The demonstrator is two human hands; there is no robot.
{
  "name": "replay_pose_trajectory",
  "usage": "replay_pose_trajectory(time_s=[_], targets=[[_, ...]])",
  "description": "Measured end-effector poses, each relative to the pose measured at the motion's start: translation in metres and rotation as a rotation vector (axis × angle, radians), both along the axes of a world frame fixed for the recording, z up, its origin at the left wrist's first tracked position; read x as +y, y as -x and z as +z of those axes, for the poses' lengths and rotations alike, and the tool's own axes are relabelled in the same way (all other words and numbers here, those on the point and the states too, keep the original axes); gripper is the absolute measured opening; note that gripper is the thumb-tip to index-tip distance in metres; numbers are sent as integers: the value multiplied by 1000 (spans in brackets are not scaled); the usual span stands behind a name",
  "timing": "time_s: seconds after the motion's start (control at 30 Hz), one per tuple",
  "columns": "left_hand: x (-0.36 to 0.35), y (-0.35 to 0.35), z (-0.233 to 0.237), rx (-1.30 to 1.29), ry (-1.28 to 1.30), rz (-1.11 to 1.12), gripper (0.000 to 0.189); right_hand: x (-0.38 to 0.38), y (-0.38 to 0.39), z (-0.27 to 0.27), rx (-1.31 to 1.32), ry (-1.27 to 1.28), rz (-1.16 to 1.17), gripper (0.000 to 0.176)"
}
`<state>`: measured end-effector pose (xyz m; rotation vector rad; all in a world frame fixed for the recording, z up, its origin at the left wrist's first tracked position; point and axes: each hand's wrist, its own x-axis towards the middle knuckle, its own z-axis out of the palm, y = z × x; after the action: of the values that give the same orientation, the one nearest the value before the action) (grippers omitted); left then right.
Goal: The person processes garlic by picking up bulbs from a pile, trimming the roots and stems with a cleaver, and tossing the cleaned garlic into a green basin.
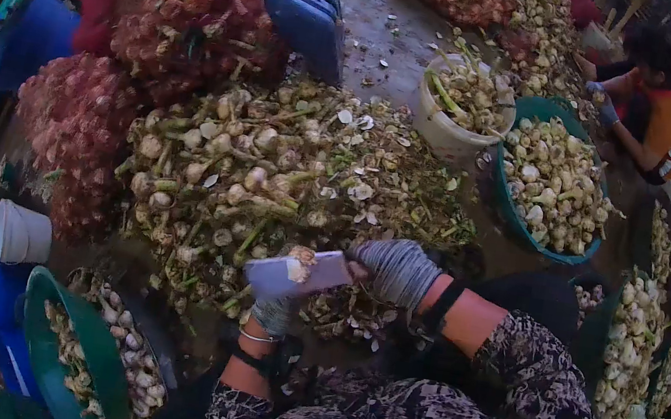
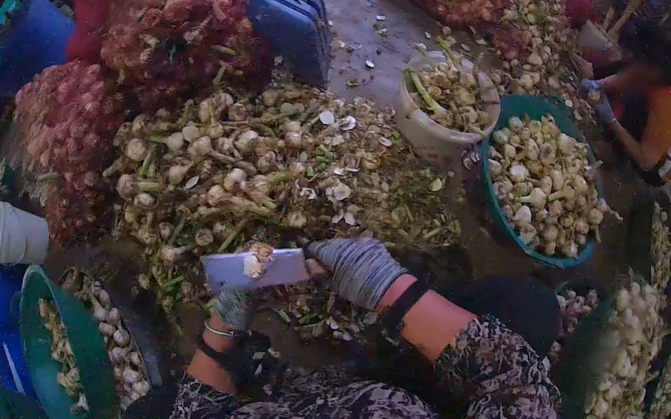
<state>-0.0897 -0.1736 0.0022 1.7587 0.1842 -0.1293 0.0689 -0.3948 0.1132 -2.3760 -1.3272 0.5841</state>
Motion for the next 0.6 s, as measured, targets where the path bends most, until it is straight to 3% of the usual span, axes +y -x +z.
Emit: replay_pose_trajectory(time_s=[0.03,0.1,0.17,0.23,0.27,0.3,0.37,0.53,0.57,0.6], targets=[[-10,-1,48,7,72,74,38,-3,-6,-10,-55,30,-7,21],[-21,2,113,3,197,194,37,-13,-34,-19,96,280,-177,26],[-16,7,121,-30,277,312,44,-1,-30,-16,119,372,-182,30],[-10,9,119,60,303,361,48,10,-3,-8,342,-203,-334,37],[-15,10,112,-84,239,368,49,21,10,2,556,-295,-350,48],[-17,8,113,-79,241,366,49,33,26,9,560,-293,-354,48],[-21,-4,121,-376,-622,250,56,51,50,19,1077,-516,-321,52],[-40,9,141,-552,-458,531,55,68,56,12,830,-624,-209,50],[-34,13,147,-268,257,552,50,70,56,13,752,-680,-168,51],[-30,17,150,38,964,523,46,65,56,16,745,-575,-184,57]])
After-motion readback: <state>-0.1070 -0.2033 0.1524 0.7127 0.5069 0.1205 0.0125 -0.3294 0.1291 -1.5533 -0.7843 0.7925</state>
